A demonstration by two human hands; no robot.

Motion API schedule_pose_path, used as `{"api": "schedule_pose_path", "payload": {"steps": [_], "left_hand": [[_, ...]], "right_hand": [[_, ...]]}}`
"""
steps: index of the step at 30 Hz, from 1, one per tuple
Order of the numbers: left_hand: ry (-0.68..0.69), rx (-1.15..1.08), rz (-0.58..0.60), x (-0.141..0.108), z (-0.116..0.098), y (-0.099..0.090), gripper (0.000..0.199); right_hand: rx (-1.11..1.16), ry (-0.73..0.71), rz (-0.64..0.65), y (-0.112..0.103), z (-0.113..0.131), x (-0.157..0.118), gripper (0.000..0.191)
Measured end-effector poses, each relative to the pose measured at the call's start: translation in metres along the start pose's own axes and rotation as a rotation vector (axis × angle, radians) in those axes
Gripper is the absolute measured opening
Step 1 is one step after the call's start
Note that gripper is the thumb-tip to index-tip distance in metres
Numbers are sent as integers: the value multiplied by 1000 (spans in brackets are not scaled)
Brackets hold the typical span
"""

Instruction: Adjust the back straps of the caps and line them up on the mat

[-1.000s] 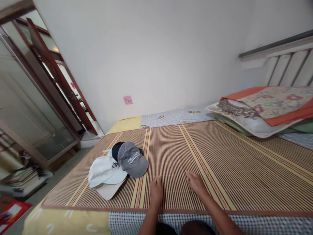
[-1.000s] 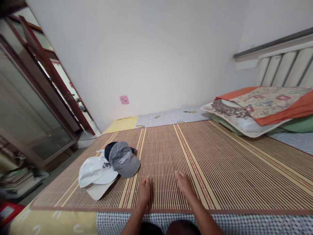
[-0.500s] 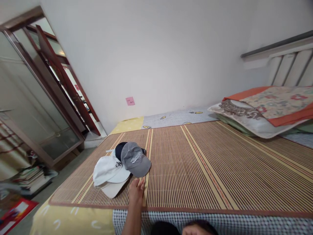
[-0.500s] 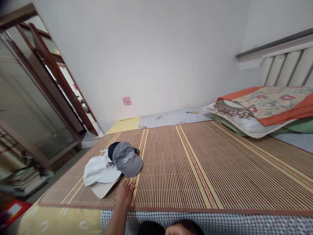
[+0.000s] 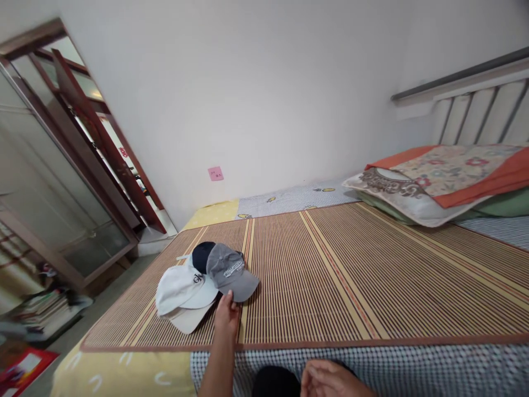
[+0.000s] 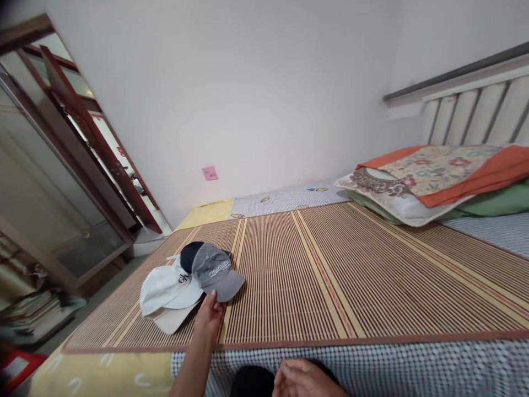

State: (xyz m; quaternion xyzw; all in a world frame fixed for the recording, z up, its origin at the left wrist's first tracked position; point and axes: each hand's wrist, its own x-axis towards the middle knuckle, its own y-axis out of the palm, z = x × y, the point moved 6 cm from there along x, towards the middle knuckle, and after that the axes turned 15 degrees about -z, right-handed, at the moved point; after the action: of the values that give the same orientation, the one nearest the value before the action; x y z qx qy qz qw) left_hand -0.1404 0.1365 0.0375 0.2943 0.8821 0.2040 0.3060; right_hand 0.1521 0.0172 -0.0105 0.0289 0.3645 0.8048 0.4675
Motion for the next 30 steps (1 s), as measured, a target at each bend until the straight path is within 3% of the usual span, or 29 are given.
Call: {"api": "schedule_pose_path", "payload": {"steps": [5,11,13,17,21,26,30], "left_hand": [[-87,14,110,-51,14,0,17],[-287,47,180,-110,57,-32,23],[-378,56,167,-122,70,-45,23],[-534,11,164,-141,88,-62,31],[-578,18,190,-153,95,-68,39],[-561,15,230,-164,86,-62,42],[-561,51,162,-175,71,-62,34]], "right_hand": [[51,20,-45,-6,-4,2,41],[174,76,-130,-9,1,7,81],[181,50,-124,-7,5,5,83],[201,12,-119,-5,5,0,60],[268,-30,-124,-10,0,0,37],[249,-71,-77,-9,-2,-2,34],[259,-107,-15,2,7,-7,36]]}}
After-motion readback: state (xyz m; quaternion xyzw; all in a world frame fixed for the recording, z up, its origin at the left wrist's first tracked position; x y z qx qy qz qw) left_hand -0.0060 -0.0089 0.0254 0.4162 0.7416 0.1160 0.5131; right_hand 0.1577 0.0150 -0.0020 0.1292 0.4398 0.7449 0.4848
